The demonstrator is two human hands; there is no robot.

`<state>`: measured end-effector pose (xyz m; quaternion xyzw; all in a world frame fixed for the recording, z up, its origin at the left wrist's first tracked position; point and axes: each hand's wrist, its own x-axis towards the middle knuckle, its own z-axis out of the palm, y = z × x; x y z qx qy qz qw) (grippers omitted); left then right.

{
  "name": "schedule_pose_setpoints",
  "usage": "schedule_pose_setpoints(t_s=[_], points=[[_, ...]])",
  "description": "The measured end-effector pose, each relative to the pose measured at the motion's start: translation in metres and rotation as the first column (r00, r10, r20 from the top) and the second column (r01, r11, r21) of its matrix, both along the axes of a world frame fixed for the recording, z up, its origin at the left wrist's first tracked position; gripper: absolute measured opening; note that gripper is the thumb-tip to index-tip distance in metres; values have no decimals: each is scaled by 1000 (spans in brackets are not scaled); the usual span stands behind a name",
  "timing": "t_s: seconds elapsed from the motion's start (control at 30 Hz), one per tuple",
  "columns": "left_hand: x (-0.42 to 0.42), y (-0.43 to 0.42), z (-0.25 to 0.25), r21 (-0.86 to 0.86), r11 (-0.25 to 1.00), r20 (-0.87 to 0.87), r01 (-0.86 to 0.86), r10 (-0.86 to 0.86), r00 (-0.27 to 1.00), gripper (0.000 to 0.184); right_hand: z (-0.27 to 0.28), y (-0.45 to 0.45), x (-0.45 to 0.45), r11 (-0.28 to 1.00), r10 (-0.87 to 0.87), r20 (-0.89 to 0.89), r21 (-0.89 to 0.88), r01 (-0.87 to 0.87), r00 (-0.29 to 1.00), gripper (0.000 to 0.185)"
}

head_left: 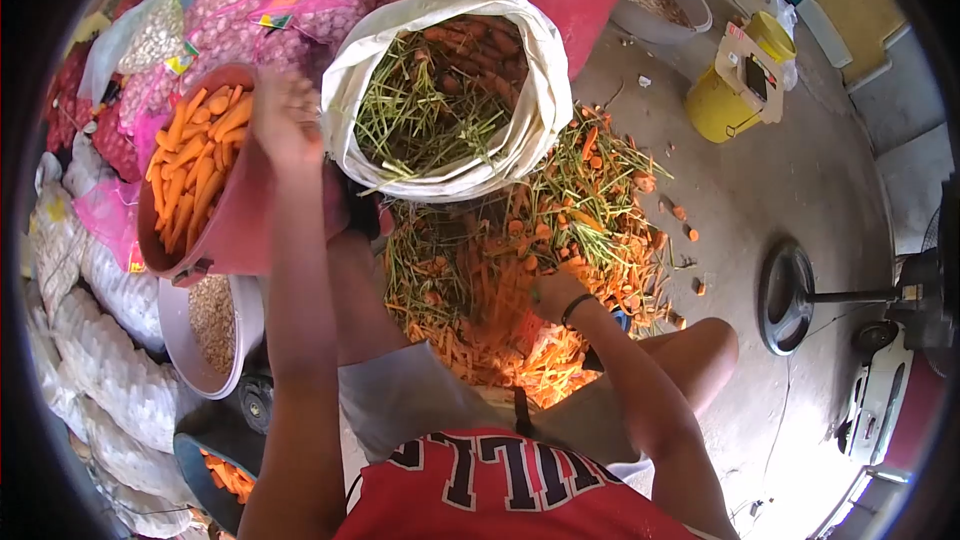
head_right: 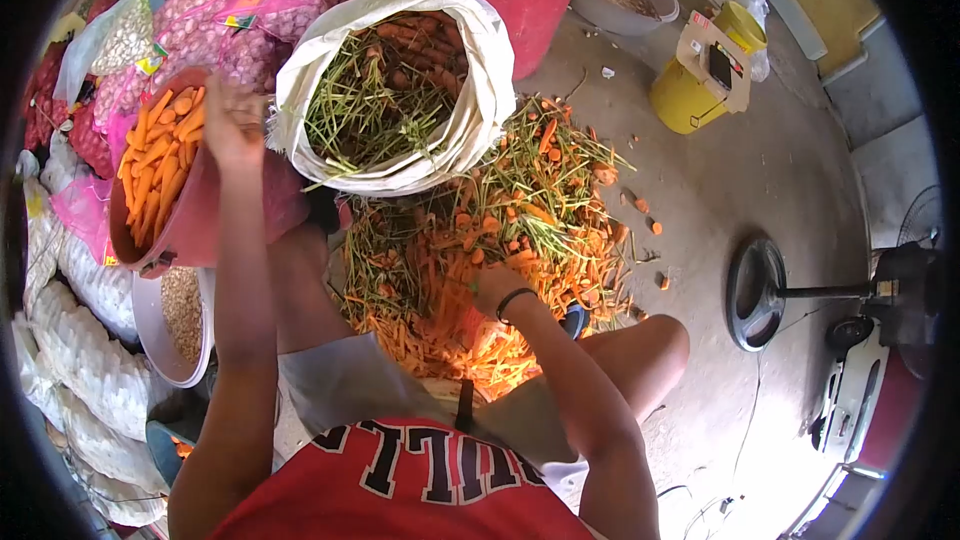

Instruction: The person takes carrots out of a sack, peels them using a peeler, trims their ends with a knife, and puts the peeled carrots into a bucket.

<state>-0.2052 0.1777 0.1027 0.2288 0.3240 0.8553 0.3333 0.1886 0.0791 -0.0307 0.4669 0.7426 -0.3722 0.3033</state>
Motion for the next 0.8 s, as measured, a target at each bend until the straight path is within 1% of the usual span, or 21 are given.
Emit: schedule_pose_setpoints(t_s=[0.07,0.1,0.13,0.17,0.2,0.23,0.27,0.3,0.33,0.37,0.47,0.5,0.57,0.6,0.63,0.67,0.7,0.73,0.77,0.8], points=[[46,21,-16,-192,981,-165,7,-39,985,19,-5,6,-4,999,32,-18,-14,-32,999,33],[61,36,-25,-291,952,-272,89,-172,947,19,-10,9,-5,999,47,-30,-12,-47,998,33],[74,52,-37,-396,905,-359,156,-309,881,19,-16,12,-6,998,62,-40,-10,-62,997,33],[85,73,-54,-421,885,-500,199,-409,763,23,-30,16,-5,996,86,-57,-2,-87,995,33],[97,96,-70,-452,860,-619,236,-493,611,27,-22,22,-7,996,82,-46,-18,-83,996,33],[112,117,-80,-461,868,-783,186,-497,375,25,-4,27,-13,996,77,-35,-34,-78,996,34],[125,136,-89,-455,880,-877,138,-469,103,24,5,32,-16,996,71,-25,-49,-72,997,35],[134,150,-97,-422,904,-899,64,-407,-162,25,0,35,-13,998,54,-68,-27,-56,996,36],[140,165,-107,-366,931,-846,4,-330,-419,27,-7,35,-9,999,39,-111,-5,-40,993,37],[142,192,-133,-571,815,-654,-100,-525,-545,29,-13,35,-5,1000,25,-154,20,-22,988,38],[175,191,-103,-585,795,-540,-163,-531,-653,29,-18,37,6,999,28,-221,50,-17,975,40],[178,205,-112,-573,791,-470,-215,-532,-704,30,-18,37,8,999,25,-218,43,-16,976,39],[172,204,-116,-557,818,-477,-144,-458,-750,31,-17,36,12,999,26,-217,35,-19,976,38],[167,203,-112,-543,832,-483,-109,-417,-770,32,-14,36,13,999,6,-235,51,7,972,37],[163,198,-105,-610,770,-428,-188,-519,-740,37,-10,34,16,997,-16,-253,71,35,967,35],[158,191,-99,-656,706,-409,-265,-628,-662,43,-5,32,19,994,-39,-270,89,66,962,33],[142,187,-102,-678,704,-469,-212,-637,-612,43,0,32,23,994,-33,-261,94,59,965,32],[132,178,-93,-695,701,-521,-160,-645,-560,43,6,31,25,994,-26,-257,97,53,966,31],[118,165,-76,-810,535,-420,-239,-814,-401,36,12,22,23,993,-15,-263,106,45,965,30],[108,149,-55,-902,335,-286,-273,-936,-205,40,9,18,23,996,-1,-244,89,24,970,30]])
